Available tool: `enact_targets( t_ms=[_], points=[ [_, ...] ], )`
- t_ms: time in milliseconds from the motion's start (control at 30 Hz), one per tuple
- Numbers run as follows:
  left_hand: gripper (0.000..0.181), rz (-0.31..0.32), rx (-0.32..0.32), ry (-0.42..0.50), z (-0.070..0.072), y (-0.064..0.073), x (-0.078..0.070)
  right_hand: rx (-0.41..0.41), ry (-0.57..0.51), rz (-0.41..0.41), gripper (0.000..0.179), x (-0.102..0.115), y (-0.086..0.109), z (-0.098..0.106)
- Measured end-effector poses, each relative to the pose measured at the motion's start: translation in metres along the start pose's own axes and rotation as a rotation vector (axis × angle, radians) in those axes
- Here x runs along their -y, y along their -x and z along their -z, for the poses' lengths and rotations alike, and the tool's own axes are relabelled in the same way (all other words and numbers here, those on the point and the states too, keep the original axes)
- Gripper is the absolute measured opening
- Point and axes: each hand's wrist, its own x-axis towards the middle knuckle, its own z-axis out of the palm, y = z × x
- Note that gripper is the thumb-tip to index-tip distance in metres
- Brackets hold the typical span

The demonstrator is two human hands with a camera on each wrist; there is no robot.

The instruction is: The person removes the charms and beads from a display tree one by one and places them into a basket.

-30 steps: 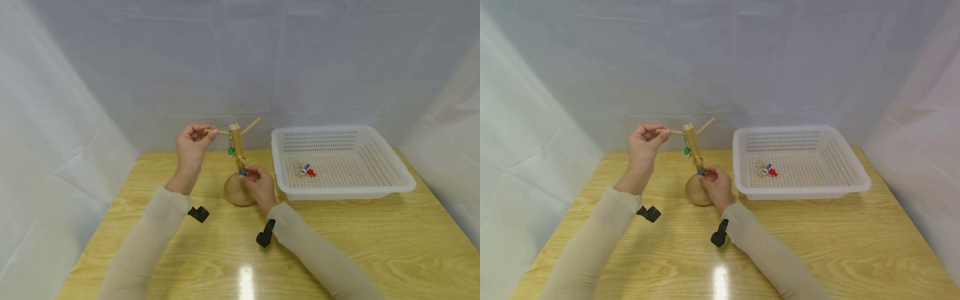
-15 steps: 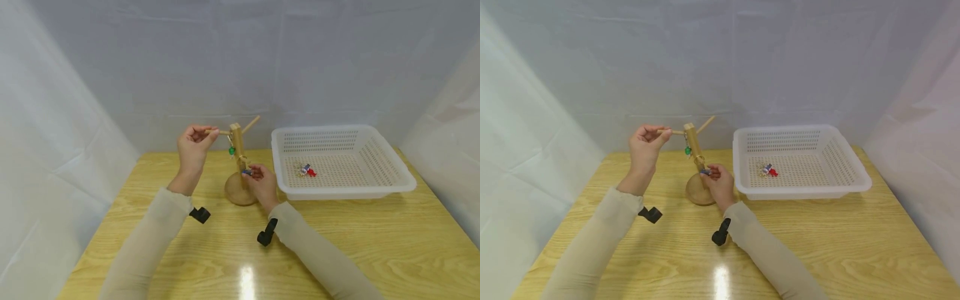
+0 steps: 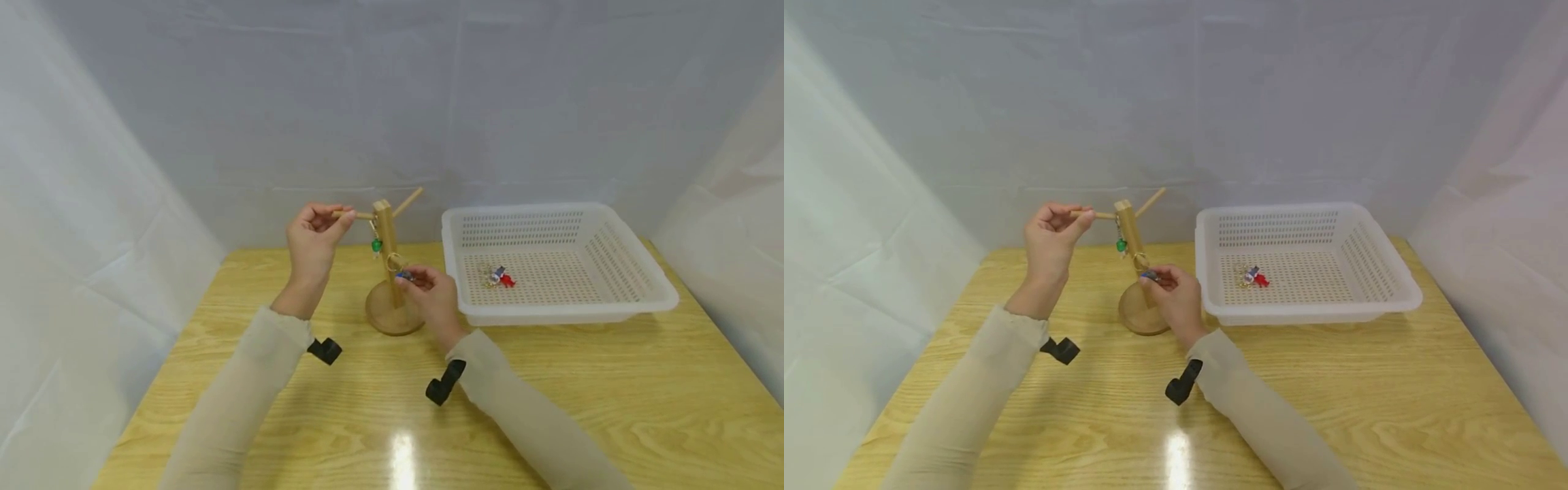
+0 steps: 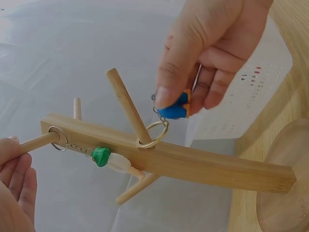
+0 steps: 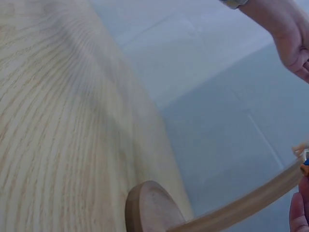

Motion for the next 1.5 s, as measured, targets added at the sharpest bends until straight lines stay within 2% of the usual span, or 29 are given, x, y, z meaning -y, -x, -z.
enact_targets(
  t_ms=[233, 467, 567, 833, 1033, 1500],
  points=[
    [0.015, -0.008, 0.001, -0.011, 0.001, 0.001, 0.000, 0.050, 0.005, -0.004, 0.024, 0.014, -0.001, 0.012],
    [0.016, 0.003, 0.000, 0.009, 0.001, 0.001, 0.000, 0.135, 0.053, -0.005, 0.022, 0.053, 0.003, 0.025],
    [0.014, 0.003, 0.007, 0.023, 0.003, 0.001, 0.000, 0.159, 0.060, -0.005, 0.021, 0.059, 0.002, 0.029],
    [0.012, 0.000, 0.020, 0.023, 0.004, 0.001, 0.001, 0.178, 0.047, 0.037, 0.023, 0.041, -0.008, 0.037],
    [0.013, 0.011, 0.018, 0.001, 0.003, 0.002, -0.001, 0.192, 0.018, 0.084, 0.021, 0.046, -0.009, 0.038],
    [0.013, 0.031, 0.014, 0.001, 0.003, 0.003, -0.003, 0.173, 0.035, 0.083, 0.023, 0.060, -0.015, 0.054]
  ],
)
